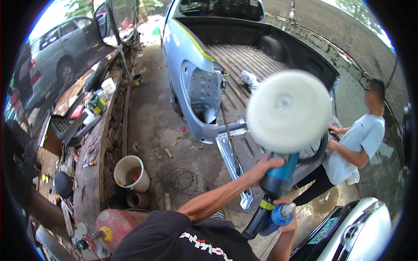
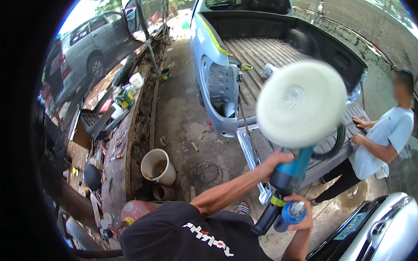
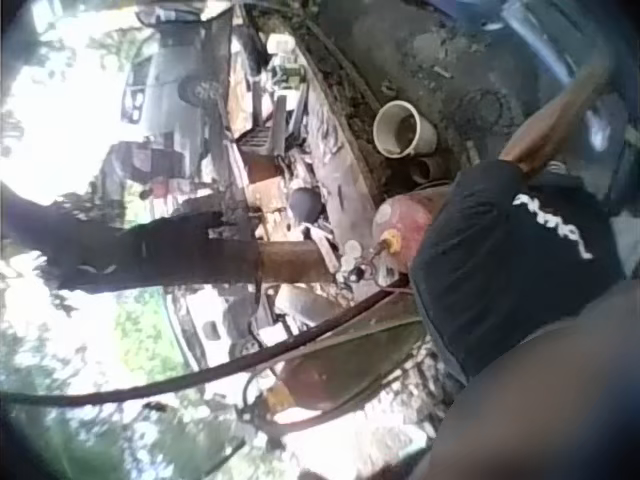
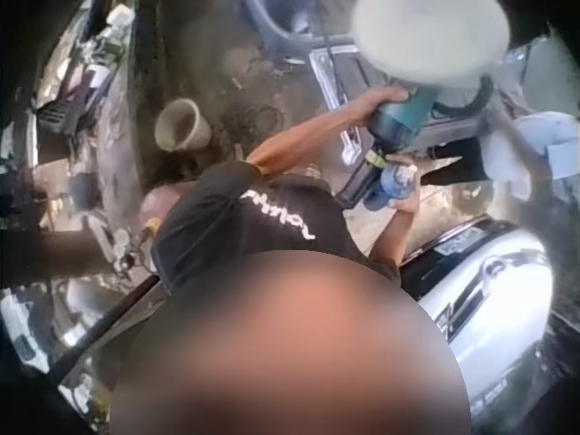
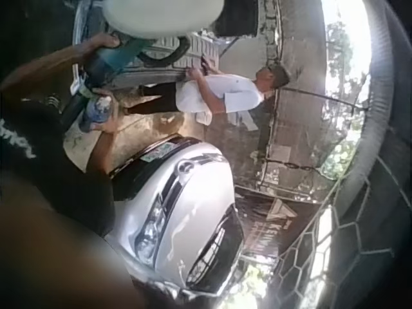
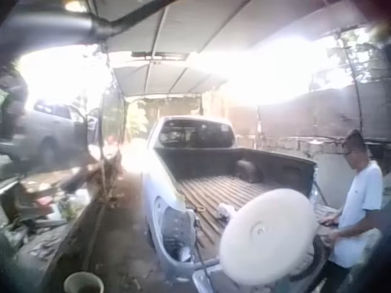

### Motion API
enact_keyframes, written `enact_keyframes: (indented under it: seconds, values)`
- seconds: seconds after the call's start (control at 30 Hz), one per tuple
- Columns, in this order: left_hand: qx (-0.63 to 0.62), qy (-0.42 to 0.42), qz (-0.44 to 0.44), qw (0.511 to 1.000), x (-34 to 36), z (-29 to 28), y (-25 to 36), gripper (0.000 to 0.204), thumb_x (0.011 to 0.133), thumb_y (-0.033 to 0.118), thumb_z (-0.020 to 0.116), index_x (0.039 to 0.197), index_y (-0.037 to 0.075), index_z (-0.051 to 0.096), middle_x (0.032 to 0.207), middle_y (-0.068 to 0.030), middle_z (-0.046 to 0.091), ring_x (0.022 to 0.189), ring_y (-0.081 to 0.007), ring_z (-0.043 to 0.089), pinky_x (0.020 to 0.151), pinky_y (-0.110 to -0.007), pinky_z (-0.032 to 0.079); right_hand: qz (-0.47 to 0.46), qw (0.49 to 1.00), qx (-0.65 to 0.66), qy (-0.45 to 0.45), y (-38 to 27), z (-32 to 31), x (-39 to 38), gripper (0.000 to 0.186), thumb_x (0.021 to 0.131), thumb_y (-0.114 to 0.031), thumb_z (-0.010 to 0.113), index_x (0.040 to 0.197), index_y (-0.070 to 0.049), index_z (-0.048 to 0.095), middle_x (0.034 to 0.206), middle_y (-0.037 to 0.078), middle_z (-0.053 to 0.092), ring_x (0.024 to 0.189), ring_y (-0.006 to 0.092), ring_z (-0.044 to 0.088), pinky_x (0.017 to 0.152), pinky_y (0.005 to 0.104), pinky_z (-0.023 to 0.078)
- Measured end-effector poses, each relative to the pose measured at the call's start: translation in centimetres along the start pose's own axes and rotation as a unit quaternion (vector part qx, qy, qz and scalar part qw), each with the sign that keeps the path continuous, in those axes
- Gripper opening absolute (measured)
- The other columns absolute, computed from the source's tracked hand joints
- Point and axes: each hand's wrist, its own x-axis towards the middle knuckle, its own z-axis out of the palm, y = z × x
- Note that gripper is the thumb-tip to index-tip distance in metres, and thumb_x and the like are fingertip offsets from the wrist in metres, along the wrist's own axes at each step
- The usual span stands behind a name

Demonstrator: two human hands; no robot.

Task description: The recorder uses a power polisher and spray to polish the exterior body panel of a pickup truck.

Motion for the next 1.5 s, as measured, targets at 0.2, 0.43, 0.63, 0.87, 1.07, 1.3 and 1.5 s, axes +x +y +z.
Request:
enact_keyframes:
  seconds: [0.2, 0.43, 0.63, 0.87, 1.07, 1.3, 1.5]
  values:
    - [0.018, 0.015, 0.086, 0.996, -7.5, -6.4, 11.6, 0.075, 0.091, 0.041, 0.075, 0.148, 0.001, 0.046, 0.127, -0.0150, 0.065, 0.111, -0.0287, 0.068, 0.097, -0.042, 0.057, -0.033, 0.974, -0.186, -0.122, -4.3, 12.9, 6.6, 0.081, 0.060, -0.027, 0.099, 0.130, -0.003, 0.065, 0.127, 0.013, 0.063, 0.115, 0.0243, 0.062, 0.100, 0.0363, 0.048]
    - [0.101, 0.115, 0.208, 0.966, -26.8, -16.9, 10.4, 0.086, 0.089, 0.056, 0.071, 0.146, -0.004, 0.045, 0.130, -0.0223, 0.063, 0.110, -0.0366, 0.068, 0.094, -0.050, 0.057, 0.019, 0.953, -0.223, -0.204, 4.0, 29.0, 4.1, 0.075, 0.067, -0.038, 0.095, 0.131, -0.012, 0.067, 0.117, 0.016, 0.056, 0.116, 0.0320, 0.057, 0.100, 0.0405, 0.047]
    - [-0.170, -0.023, 0.272, 0.947, -36.3, -19.6, 9.1, 0.105, 0.082, 0.066, 0.071, 0.153, -0.003, 0.036, 0.133, -0.0294, 0.059, 0.110, -0.0503, 0.064, 0.094, -0.063, 0.055, 0.176, 0.983, 0.032, 0.038, 5.8, 25.6, 5.5, 0.047, 0.078, -0.024, 0.088, 0.112, -0.003, 0.064, 0.114, 0.014, 0.072, 0.086, 0.0233, 0.074, 0.074, 0.0391, 0.062]
    - [-0.199, -0.175, 0.247, 0.932, -36.0, -22.5, 11.9, 0.049, 0.101, 0.039, 0.063, 0.127, 0.002, 0.045, 0.106, -0.0234, 0.065, 0.095, -0.0433, 0.070, 0.082, -0.057, 0.056, 0.404, 0.869, -0.280, -0.057, 16.1, 22.2, 7.3, 0.082, 0.078, -0.049, 0.085, 0.130, 0.007, 0.054, 0.114, 0.022, 0.067, 0.088, 0.0329, 0.072, 0.076, 0.0479, 0.061]
    - [-0.147, -0.271, 0.232, 0.923, -31.2, -26.7, 17.0, 0.037, 0.102, 0.031, 0.062, 0.120, 0.003, 0.046, 0.087, -0.0223, 0.068, 0.074, -0.0418, 0.073, 0.070, -0.055, 0.059, 0.619, 0.784, -0.033, 0.019, 24.6, 16.0, 17.1, 0.078, 0.081, -0.051, 0.082, 0.130, 0.005, 0.056, 0.108, 0.021, 0.069, 0.083, 0.0307, 0.073, 0.070, 0.0474, 0.061]
    - [-0.123, -0.350, 0.207, 0.905, -26.1, -30.3, 22.3, 0.032, 0.103, 0.025, 0.058, 0.121, 0.000, 0.049, 0.087, -0.0259, 0.072, 0.071, -0.0423, 0.075, 0.070, -0.059, 0.061, 0.577, 0.807, 0.119, 0.038, 26.1, 16.5, 22.5, 0.070, 0.089, -0.054, 0.073, 0.126, 0.004, 0.055, 0.105, 0.020, 0.068, 0.076, 0.0306, 0.072, 0.066, 0.0456, 0.062]
    - [-0.124, -0.292, 0.240, 0.917, -24.3, -30.9, 23.6, 0.029, 0.103, 0.022, 0.060, 0.120, 0.001, 0.049, 0.086, -0.0241, 0.071, 0.072, -0.0396, 0.075, 0.068, -0.056, 0.061, 0.544, 0.838, -0.016, 0.039, 20.4, 19.3, 27.8, 0.075, 0.091, -0.061, 0.068, 0.125, 0.006, 0.059, 0.092, 0.016, 0.070, 0.078, 0.0258, 0.071, 0.068, 0.0407, 0.059]
